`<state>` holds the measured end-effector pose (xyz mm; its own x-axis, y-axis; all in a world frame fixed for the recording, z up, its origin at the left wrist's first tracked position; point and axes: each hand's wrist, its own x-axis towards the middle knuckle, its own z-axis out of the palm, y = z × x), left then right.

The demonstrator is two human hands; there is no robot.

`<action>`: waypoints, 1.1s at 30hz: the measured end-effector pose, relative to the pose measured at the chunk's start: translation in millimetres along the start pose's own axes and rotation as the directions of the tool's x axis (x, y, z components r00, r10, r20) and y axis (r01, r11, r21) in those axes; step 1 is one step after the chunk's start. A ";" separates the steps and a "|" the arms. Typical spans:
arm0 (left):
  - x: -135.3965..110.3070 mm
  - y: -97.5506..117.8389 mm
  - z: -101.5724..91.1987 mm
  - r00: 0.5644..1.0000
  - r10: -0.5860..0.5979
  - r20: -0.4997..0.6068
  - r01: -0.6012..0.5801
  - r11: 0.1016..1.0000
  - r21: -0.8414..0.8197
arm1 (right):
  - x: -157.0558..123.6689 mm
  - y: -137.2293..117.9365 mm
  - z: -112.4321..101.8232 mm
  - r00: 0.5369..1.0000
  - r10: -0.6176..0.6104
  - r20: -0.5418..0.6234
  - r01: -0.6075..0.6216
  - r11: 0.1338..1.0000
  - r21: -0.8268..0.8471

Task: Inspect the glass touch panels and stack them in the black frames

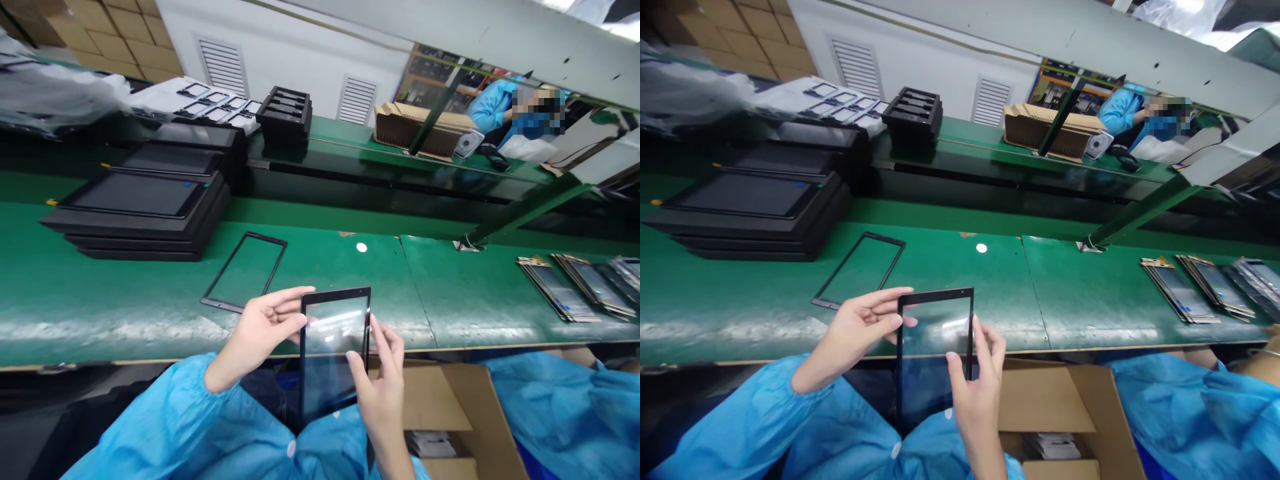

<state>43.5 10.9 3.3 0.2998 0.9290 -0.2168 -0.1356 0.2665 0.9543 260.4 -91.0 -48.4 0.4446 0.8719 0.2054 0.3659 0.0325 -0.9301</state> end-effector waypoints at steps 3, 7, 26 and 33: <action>-7.3 4.7 0.5 1.000 0.007 0.001 -0.007 0.996 0.091 | 16.7 -8.3 -9.8 0.999 0.041 -0.009 -0.040 0.995 0.091; -16.3 11.6 3.4 0.999 -0.039 0.030 0.034 0.985 0.167 | 38.7 -24.1 -20.3 0.967 0.217 0.133 -0.251 0.902 0.351; -13.9 14.6 0.9 0.948 0.229 0.219 -0.311 0.803 0.508 | 38.6 -51.4 -11.3 0.960 0.262 0.095 -0.278 0.886 0.372; -6.4 29.4 16.6 0.870 0.007 0.493 -0.367 0.676 0.639 | 34.9 -48.4 -2.9 0.909 0.199 0.365 -0.338 0.865 0.370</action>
<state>53.2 8.5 36.2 0.7252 0.6838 -0.0805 0.4016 -0.3251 0.8562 260.5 -63.6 4.7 0.1788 0.9777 -0.1098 -0.1360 -0.0860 -0.9870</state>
